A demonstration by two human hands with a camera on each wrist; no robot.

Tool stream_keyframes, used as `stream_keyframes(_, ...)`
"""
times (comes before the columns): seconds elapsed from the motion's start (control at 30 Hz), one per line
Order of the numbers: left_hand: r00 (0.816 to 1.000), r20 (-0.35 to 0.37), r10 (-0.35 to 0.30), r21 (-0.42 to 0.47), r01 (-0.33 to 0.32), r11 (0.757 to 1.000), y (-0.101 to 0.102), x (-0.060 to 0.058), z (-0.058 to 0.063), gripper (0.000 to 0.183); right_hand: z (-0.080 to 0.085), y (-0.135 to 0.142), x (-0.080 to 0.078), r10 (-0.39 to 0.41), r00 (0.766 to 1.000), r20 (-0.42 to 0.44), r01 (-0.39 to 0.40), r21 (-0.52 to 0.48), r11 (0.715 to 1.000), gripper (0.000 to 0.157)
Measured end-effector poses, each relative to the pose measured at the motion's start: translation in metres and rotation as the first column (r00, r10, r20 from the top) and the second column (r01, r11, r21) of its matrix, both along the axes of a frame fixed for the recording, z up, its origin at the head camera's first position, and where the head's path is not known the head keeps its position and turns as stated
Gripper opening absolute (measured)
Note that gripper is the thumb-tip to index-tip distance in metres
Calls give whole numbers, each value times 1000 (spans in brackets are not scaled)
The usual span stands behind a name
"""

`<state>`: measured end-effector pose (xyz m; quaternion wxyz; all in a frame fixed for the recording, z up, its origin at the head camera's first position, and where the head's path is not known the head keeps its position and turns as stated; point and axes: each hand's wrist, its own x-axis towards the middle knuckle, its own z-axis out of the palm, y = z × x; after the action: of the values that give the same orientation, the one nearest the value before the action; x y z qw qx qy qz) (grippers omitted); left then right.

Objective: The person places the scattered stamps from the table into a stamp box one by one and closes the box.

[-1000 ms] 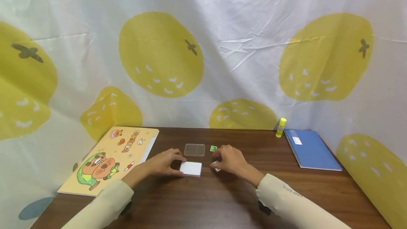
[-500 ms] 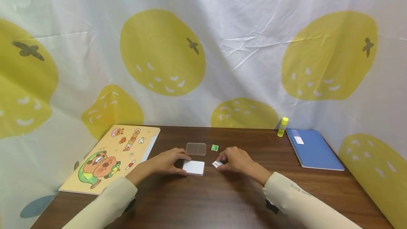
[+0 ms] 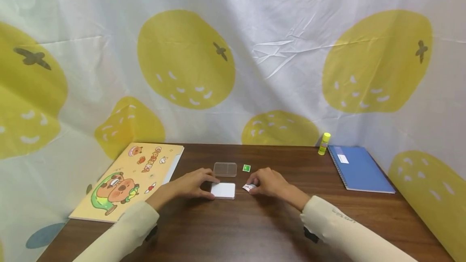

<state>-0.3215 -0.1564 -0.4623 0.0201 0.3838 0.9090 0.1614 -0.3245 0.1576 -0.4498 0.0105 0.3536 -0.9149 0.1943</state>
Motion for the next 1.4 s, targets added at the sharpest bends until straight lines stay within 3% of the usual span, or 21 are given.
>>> stream_keyframes(0.33, 1000, 14, 24, 13, -24, 1000, 2, -1, 0, 50, 0, -2, 0, 18, 1000, 17, -18, -11, 1000, 17)
stream_keyframes(0.57, 999, 27, 30, 16, -30, 999, 4, 0, 2, 51, 0, -3, -1, 30, 999, 32, -27, -71, 997, 26)
stream_keyframes(0.77, 999, 29, 34, 11, -34, 999, 4, 3, 3, 51, -1, -5, -1, 57, 996, 64, -48, -134, 990, 17)
stream_keyframes(1.03, 999, 21, 43, 11, -43, 999, 4, 3, 3, 52, -2, -5, -1, 32, 992, 123, -9, -188, 982, 15)
stream_keyframes(1.4, 999, 9, 40, 21, -40, 999, 5, 3, 0, 51, 9, -20, -6, 117, 984, 131, -90, -198, 976, 24)
